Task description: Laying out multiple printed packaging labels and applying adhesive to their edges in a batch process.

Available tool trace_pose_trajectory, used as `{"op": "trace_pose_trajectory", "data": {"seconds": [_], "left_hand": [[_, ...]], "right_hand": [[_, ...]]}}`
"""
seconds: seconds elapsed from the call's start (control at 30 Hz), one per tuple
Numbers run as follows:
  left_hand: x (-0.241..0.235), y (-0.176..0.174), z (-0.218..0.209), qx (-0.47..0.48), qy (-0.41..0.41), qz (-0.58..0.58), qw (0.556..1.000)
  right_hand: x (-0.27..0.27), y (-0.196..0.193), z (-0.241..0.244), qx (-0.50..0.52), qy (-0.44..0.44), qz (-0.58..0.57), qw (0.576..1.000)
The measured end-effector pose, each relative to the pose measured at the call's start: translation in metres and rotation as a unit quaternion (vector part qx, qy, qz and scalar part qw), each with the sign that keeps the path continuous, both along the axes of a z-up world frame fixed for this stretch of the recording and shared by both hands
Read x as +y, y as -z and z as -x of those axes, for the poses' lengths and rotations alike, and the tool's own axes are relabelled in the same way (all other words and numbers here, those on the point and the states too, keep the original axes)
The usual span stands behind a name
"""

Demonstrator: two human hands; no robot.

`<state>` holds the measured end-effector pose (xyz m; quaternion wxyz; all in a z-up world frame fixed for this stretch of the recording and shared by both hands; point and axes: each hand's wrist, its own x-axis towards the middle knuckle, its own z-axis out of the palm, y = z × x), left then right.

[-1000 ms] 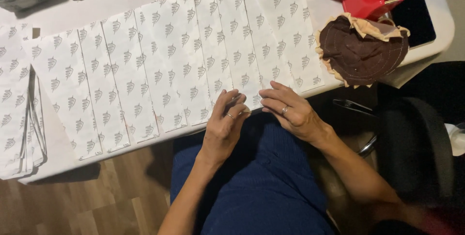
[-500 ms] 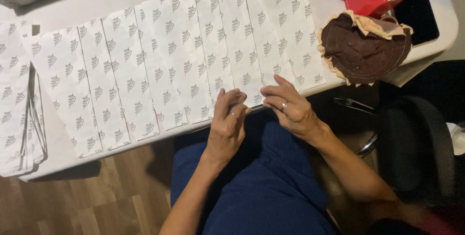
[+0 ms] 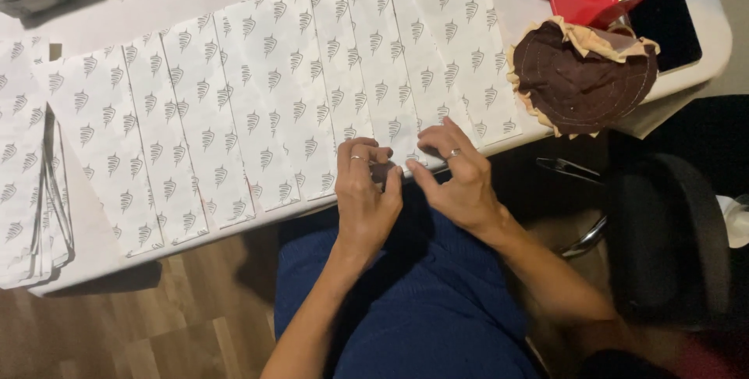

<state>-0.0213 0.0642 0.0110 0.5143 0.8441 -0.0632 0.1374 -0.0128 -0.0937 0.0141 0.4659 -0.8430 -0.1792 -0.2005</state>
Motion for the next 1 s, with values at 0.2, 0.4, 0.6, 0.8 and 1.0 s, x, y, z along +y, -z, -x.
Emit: {"op": "trace_pose_trajectory", "data": {"seconds": [0.2, 0.4, 0.6, 0.8, 1.0], "left_hand": [[0.002, -0.002, 0.004, -0.003, 0.000, -0.003, 1.000], [-0.002, -0.015, 0.005, 0.020, -0.001, -0.014, 1.000], [-0.006, -0.002, -0.007, -0.011, -0.005, -0.074, 0.997], [0.008, -0.017, -0.004, 0.055, 0.057, -0.003, 0.997], [0.009, -0.020, -0.007, 0.071, 0.046, -0.014, 0.996]], "right_hand": [[0.006, 0.030, 0.003, -0.080, 0.069, 0.114, 0.988], [0.006, 0.026, 0.004, -0.051, 0.058, 0.071, 0.994], [0.003, 0.027, 0.003, -0.044, 0.054, 0.064, 0.996], [0.004, 0.009, 0.001, -0.004, 0.031, 0.031, 0.999], [0.017, 0.007, 0.004, -0.001, 0.072, 0.069, 0.995]]}}
